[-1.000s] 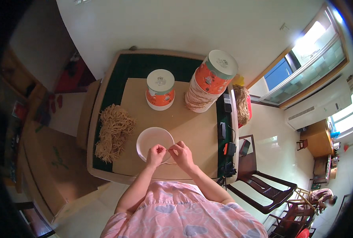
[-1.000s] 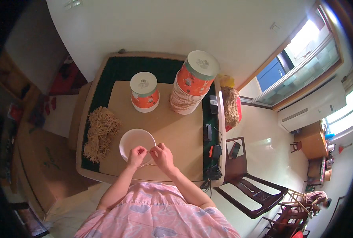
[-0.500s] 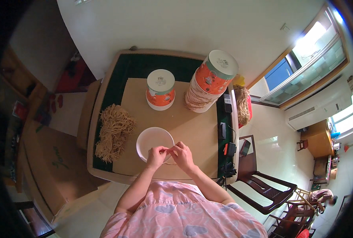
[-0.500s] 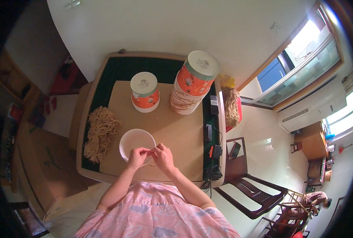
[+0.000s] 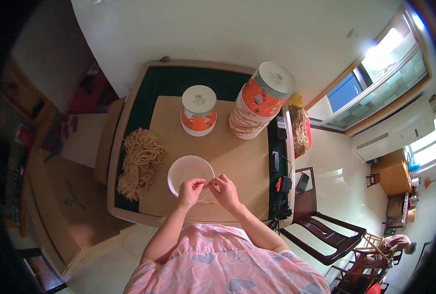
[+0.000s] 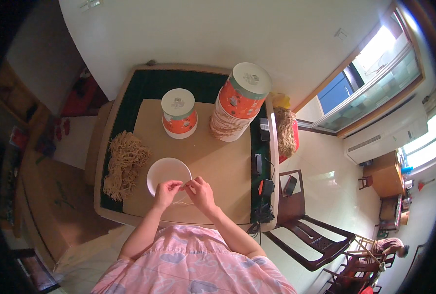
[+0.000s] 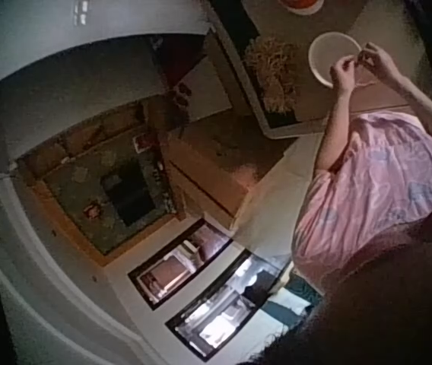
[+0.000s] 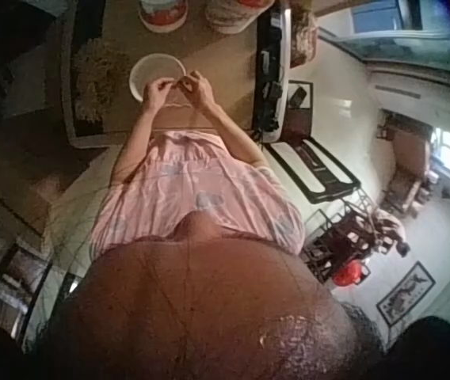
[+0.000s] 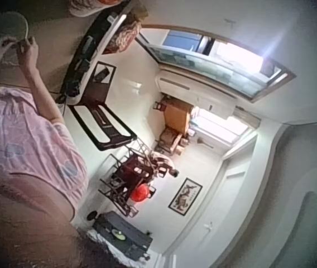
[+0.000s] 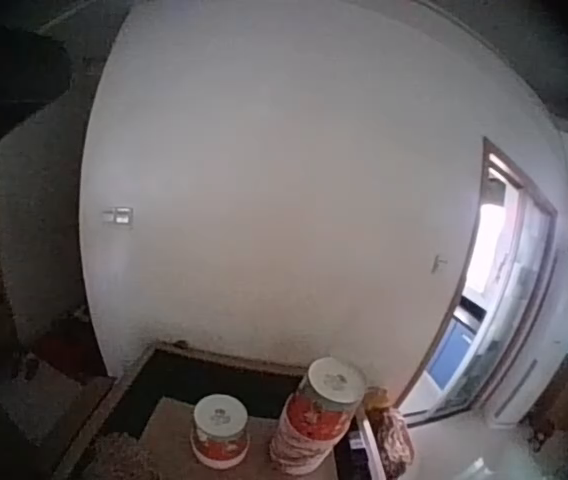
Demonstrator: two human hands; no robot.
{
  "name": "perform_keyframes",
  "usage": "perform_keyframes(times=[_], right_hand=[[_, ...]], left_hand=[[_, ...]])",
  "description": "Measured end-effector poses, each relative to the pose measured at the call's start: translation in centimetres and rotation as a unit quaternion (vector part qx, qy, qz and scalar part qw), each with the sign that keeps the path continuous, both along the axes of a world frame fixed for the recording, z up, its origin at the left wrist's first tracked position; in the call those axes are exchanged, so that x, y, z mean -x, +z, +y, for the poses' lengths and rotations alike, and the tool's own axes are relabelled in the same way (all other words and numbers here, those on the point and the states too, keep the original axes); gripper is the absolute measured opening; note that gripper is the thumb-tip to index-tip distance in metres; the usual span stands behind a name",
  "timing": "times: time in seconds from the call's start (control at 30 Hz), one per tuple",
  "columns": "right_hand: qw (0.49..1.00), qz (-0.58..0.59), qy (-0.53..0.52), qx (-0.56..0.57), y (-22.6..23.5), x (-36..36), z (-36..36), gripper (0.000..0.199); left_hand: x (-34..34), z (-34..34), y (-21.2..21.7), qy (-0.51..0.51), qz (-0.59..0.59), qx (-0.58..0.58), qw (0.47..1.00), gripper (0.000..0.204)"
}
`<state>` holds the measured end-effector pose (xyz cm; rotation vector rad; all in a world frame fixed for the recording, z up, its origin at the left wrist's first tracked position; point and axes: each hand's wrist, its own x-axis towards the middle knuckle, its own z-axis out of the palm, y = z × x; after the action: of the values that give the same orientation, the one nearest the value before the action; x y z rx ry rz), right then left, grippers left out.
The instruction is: Placing straw-like packing material into paper containers.
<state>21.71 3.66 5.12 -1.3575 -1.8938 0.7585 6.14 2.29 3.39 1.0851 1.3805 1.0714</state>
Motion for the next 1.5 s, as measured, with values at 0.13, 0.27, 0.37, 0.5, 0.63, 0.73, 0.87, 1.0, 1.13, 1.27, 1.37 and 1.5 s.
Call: perform_keyframes(times=[0.13, 0.27, 0.37, 0.5, 0.63, 0.73, 0.87, 1.0, 1.13, 1.27, 1.37, 1.5], right_hand=[[1.0, -0.004, 0.003, -0.013, 0.0, -0.1, 0.0, 0.008], [0.999, -0.022, 0.01, -0.03, 0.0, 0.0, 0.0, 0.008], [0.999, -0.022, 0.018, -0.035, -0.1, 0.0, 0.1, 0.008], [0.997, -0.02, 0.042, -0.061, -0.1, 0.0, 0.4, 0.008], [0.994, -0.036, 0.049, -0.089, -0.2, 0.0, 0.7, 0.008], [0.999, -0.004, 0.016, -0.035, -0.5, 0.0, 0.3, 0.007], [0.999, 0.044, 0.019, 0.022, 1.0, 0.3, -0.1, 0.007], [0.998, 0.056, -0.006, -0.001, 0.8, 0.0, -0.1, 0.009], [0.998, 0.006, -0.008, -0.062, 0.6, -0.5, 0.0, 0.009], [0.996, -0.013, 0.018, -0.085, 0.2, -0.4, -0.3, 0.009], [0.997, -0.005, -0.003, -0.071, 0.2, -0.3, -0.3, 0.01], [0.998, 0.002, -0.015, -0.066, -0.5, -0.6, 0.0, 0.008]], left_hand=[[-0.4, 0.0, 1.4, -0.027, 0.067, -0.021, 0.997, 0.011], [-0.5, 0.1, 1.8, -0.017, 0.169, -0.044, 0.985, 0.009], [-0.6, 0.2, 1.4, 0.003, 0.171, -0.071, 0.983, 0.007], [-1.0, 0.2, 0.8, 0.044, 0.151, -0.093, 0.983, 0.008], [-1.1, 0.2, 0.4, 0.071, 0.174, -0.105, 0.976, 0.008], [-1.1, 0.3, 0.7, 0.062, 0.178, -0.097, 0.977, 0.008], [-1.3, 0.1, 2.5, 0.022, 0.152, -0.084, 0.985, 0.008], [-1.3, -0.1, 2.8, 0.02, 0.133, -0.085, 0.987, 0.007], [-0.9, -0.6, 3.7, -0.048, 0.129, -0.002, 0.99, 0.008], [-1.1, -0.7, 4.7, -0.078, 0.094, 0.016, 0.992, 0.01], [-1.3, -0.8, 6.2, -0.094, 0.102, 0.015, 0.99, 0.011], [-1.2, -1.1, 6.3, -0.097, 0.081, -0.008, 0.992, 0.01]])
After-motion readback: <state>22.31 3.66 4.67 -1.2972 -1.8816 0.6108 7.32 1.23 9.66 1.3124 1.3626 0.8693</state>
